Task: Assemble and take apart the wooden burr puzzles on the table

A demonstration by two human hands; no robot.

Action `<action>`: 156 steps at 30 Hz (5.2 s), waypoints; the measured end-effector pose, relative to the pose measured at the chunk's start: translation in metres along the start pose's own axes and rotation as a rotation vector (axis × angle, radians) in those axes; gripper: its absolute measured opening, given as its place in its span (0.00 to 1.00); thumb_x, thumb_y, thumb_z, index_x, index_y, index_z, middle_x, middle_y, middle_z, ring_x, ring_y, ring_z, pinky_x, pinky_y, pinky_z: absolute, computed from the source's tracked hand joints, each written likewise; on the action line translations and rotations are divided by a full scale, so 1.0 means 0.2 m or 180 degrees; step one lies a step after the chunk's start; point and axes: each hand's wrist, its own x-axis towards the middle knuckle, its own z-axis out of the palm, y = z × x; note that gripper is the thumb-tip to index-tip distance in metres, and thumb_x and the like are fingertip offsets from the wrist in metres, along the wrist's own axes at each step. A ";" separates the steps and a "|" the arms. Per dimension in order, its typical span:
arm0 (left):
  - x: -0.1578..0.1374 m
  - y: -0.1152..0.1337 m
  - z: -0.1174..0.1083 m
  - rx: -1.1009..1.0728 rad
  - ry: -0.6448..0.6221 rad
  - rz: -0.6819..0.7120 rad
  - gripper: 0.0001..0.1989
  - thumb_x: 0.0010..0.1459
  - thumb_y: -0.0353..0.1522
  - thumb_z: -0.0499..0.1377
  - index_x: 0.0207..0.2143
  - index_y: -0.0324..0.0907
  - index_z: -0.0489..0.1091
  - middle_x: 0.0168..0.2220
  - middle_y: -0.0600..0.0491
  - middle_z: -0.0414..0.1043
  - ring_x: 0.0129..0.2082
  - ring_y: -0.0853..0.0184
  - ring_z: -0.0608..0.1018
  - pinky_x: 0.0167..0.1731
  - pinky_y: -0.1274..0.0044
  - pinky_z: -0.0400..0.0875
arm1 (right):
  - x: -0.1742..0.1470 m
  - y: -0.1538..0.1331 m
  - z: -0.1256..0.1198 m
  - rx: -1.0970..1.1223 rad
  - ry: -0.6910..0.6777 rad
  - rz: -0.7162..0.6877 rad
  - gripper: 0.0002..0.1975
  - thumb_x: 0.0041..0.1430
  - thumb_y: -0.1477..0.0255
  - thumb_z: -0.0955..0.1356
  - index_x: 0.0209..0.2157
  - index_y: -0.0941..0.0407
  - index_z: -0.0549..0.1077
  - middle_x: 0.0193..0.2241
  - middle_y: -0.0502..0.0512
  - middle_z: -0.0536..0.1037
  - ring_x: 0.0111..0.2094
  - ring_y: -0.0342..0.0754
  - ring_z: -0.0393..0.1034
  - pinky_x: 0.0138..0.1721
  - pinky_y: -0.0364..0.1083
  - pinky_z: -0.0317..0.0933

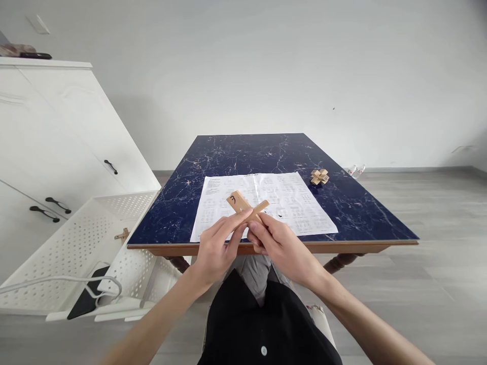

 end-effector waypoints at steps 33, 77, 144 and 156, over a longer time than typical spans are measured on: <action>-0.06 -0.21 -0.07 0.0039 -0.0028 -0.1545 0.18 0.77 0.39 0.53 0.60 0.42 0.74 0.56 0.43 0.82 0.53 0.56 0.85 0.51 0.69 0.80 | 0.24 0.15 -0.02 -0.1026 -0.0108 0.0085 0.13 0.77 0.62 0.63 0.45 0.55 0.73 0.35 0.53 0.83 0.28 0.45 0.76 0.34 0.45 0.67; -0.07 -0.16 -0.03 0.0424 0.0320 0.0273 0.21 0.73 0.21 0.54 0.62 0.47 0.71 0.54 0.45 0.75 0.55 0.59 0.80 0.52 0.67 0.81 | 0.13 0.08 -0.01 0.4075 -0.0581 0.1327 0.16 0.76 0.71 0.62 0.31 0.57 0.68 0.22 0.40 0.47 0.20 0.41 0.36 0.18 0.36 0.48; 0.13 -0.35 -0.06 -0.2464 0.0208 -0.2991 0.27 0.69 0.52 0.58 0.56 0.39 0.71 0.58 0.38 0.78 0.61 0.51 0.78 0.63 0.60 0.69 | -0.09 0.09 -0.24 0.1474 0.0261 0.0569 0.23 0.67 0.50 0.72 0.36 0.56 0.70 0.23 0.41 0.58 0.21 0.37 0.49 0.24 0.43 0.43; 0.01 -0.59 -0.17 -0.0298 -0.0619 -0.2738 0.23 0.62 0.50 0.61 0.48 0.43 0.75 0.54 0.43 0.80 0.56 0.51 0.79 0.58 0.63 0.70 | 0.10 0.43 -1.01 0.0883 0.2081 0.0762 0.22 0.55 0.54 0.78 0.30 0.55 0.70 0.21 0.43 0.60 0.20 0.39 0.51 0.19 0.42 0.48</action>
